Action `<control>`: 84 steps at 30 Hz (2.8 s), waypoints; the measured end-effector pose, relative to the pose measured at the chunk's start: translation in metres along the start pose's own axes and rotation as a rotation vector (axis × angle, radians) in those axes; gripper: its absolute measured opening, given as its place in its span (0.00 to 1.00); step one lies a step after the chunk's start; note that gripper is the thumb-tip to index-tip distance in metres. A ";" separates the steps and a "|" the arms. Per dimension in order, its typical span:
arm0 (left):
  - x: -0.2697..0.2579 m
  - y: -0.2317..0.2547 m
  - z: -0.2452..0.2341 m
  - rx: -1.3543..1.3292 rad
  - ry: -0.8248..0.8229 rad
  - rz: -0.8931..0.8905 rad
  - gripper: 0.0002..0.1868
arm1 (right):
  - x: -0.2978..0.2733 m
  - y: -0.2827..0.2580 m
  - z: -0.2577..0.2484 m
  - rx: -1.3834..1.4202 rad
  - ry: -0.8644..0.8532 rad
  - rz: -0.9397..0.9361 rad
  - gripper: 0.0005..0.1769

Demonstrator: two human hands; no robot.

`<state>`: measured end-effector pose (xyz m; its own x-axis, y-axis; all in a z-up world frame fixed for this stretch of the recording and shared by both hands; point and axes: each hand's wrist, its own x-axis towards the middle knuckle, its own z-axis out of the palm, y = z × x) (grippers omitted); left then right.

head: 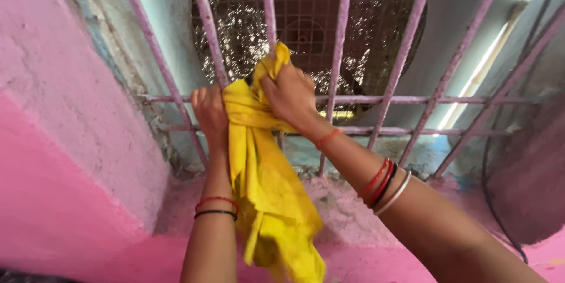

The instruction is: The person wipes the pink metal window grille with a yellow cloth. They systematically clean the vertical and horizontal bars, moving from the lower sections to the upper sections of the grille.

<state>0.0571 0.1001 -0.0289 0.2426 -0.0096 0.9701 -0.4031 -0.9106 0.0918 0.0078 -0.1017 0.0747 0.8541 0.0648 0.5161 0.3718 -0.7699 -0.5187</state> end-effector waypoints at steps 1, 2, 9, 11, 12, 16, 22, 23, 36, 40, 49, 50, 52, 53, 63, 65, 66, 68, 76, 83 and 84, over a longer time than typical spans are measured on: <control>0.002 0.005 -0.004 -0.020 0.001 -0.006 0.13 | 0.015 -0.005 -0.008 0.094 0.089 -0.029 0.22; 0.005 0.007 -0.010 -0.031 0.002 -0.014 0.12 | 0.031 -0.013 -0.015 0.193 0.174 -0.065 0.23; 0.015 0.023 -0.021 -0.091 0.048 -0.042 0.14 | 0.086 -0.046 -0.022 0.374 0.491 -0.208 0.19; 0.012 0.018 -0.016 -0.098 0.041 -0.056 0.12 | 0.074 -0.029 -0.006 0.281 0.415 -0.157 0.18; 0.010 0.015 -0.013 -0.083 0.035 -0.057 0.12 | 0.066 -0.021 0.003 0.213 0.331 -0.095 0.19; 0.004 0.006 -0.007 -0.038 0.024 -0.025 0.10 | -0.001 0.007 0.031 -0.201 0.207 -0.151 0.18; -0.006 -0.009 0.002 0.048 -0.053 -0.004 0.08 | -0.033 0.002 0.011 -0.003 0.228 -0.212 0.27; -0.005 -0.011 0.004 0.071 -0.057 0.001 0.08 | -0.027 -0.002 0.004 0.075 0.221 -0.167 0.26; 0.010 0.013 -0.008 -0.022 0.073 -0.063 0.09 | 0.059 -0.048 -0.027 0.249 0.374 -0.125 0.28; 0.008 0.010 -0.009 0.001 -0.002 -0.070 0.09 | 0.006 -0.011 0.012 -0.052 0.520 -0.300 0.35; 0.000 -0.005 0.001 0.042 0.000 -0.026 0.08 | 0.003 -0.024 -0.028 0.131 0.116 -0.109 0.24; 0.000 -0.005 0.006 0.064 0.022 -0.021 0.08 | 0.018 -0.029 -0.040 0.307 0.293 -0.247 0.29; -0.002 -0.004 0.005 0.023 0.007 -0.048 0.06 | 0.059 -0.048 -0.055 0.431 0.341 -0.230 0.27; -0.001 0.000 0.003 0.005 0.002 -0.065 0.06 | 0.066 -0.055 -0.053 0.367 0.333 -0.152 0.27; -0.008 -0.011 0.006 0.056 -0.021 -0.041 0.08 | 0.021 -0.004 0.018 -0.106 0.418 -0.241 0.32; -0.010 -0.010 0.010 0.051 -0.027 -0.040 0.09 | -0.006 0.013 0.024 -0.197 0.384 -0.303 0.31; -0.009 -0.008 0.010 0.030 -0.040 -0.031 0.11 | -0.019 0.019 0.026 -0.218 0.366 -0.340 0.29; -0.007 -0.008 0.006 -0.010 -0.056 -0.009 0.15 | -0.030 0.020 0.023 -0.205 0.287 -0.314 0.25; -0.009 -0.003 0.005 0.006 -0.066 -0.096 0.17 | 0.041 -0.038 -0.041 0.258 0.356 -0.285 0.23; 0.000 -0.006 0.009 -0.039 0.001 -0.066 0.12 | 0.052 -0.031 -0.002 0.166 0.452 -0.196 0.29; -0.004 0.001 0.002 -0.054 -0.015 -0.076 0.13 | 0.042 -0.023 0.006 0.142 0.453 -0.216 0.28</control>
<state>0.0572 0.0988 -0.0333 0.2872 0.0521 0.9564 -0.4299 -0.8853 0.1773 0.0371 -0.0780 0.1040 0.5215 -0.0926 0.8482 0.5943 -0.6739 -0.4390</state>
